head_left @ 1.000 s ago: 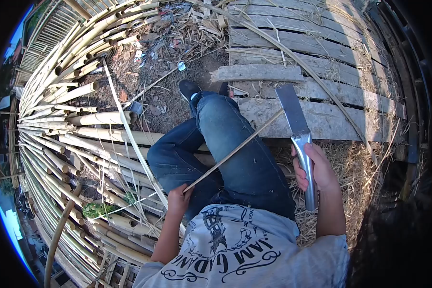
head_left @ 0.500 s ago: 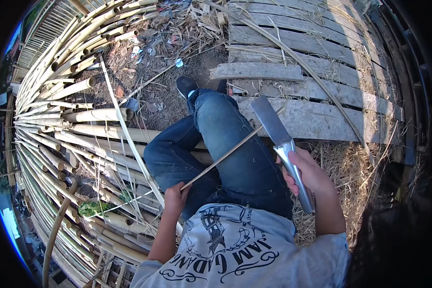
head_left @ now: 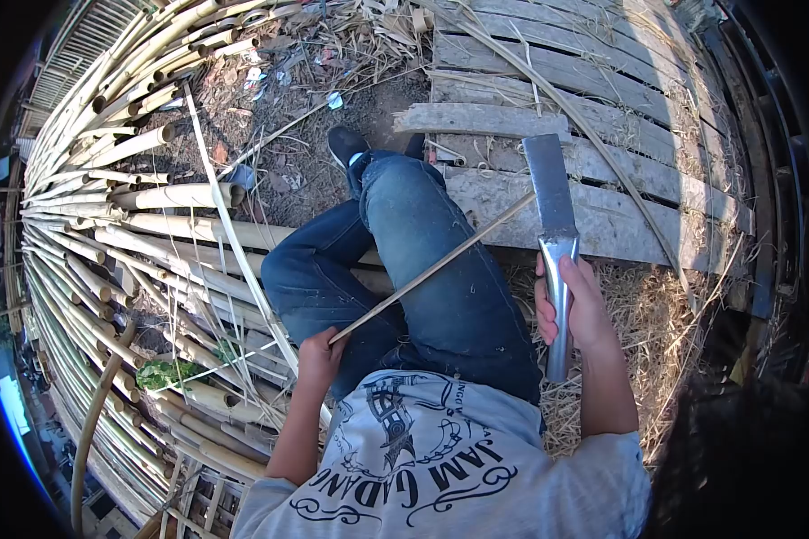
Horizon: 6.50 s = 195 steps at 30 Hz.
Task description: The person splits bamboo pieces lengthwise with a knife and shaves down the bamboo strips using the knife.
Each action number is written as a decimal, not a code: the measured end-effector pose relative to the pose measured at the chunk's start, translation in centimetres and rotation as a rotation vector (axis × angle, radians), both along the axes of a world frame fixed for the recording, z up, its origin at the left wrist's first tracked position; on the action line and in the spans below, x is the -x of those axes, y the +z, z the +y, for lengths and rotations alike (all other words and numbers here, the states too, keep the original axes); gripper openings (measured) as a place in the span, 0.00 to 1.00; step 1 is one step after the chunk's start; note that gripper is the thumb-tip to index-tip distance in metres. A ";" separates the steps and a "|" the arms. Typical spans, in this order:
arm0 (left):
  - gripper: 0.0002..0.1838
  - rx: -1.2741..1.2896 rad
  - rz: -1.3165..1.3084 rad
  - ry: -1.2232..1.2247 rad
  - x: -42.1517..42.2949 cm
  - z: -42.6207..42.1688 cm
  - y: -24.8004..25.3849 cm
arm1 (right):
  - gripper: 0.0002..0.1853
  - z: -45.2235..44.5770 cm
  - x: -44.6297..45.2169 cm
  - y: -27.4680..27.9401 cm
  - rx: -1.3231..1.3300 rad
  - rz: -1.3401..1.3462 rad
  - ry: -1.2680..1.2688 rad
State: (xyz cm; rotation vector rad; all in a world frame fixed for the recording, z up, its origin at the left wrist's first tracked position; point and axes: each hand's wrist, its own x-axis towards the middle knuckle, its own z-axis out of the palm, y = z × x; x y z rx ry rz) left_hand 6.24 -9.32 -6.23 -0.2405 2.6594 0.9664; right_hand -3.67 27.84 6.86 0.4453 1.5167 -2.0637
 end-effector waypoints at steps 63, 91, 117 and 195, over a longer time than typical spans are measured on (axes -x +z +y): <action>0.17 -0.506 -0.400 0.005 -3.3 3.4 6.9 | 0.08 -4.4 5.5 -5.9 -1.290 0.669 0.495; 0.16 -0.544 -0.420 0.014 -3.2 3.5 6.7 | 0.14 -2.5 10.0 -6.9 -1.423 0.489 0.473; 0.19 -0.736 -0.406 0.038 -5.2 1.1 4.0 | 0.10 -5.6 5.4 -5.2 -1.298 0.657 0.657; 0.26 -0.933 -0.595 0.041 -3.0 0.8 6.5 | 0.32 -6.2 -1.0 -7.3 -1.186 0.908 0.230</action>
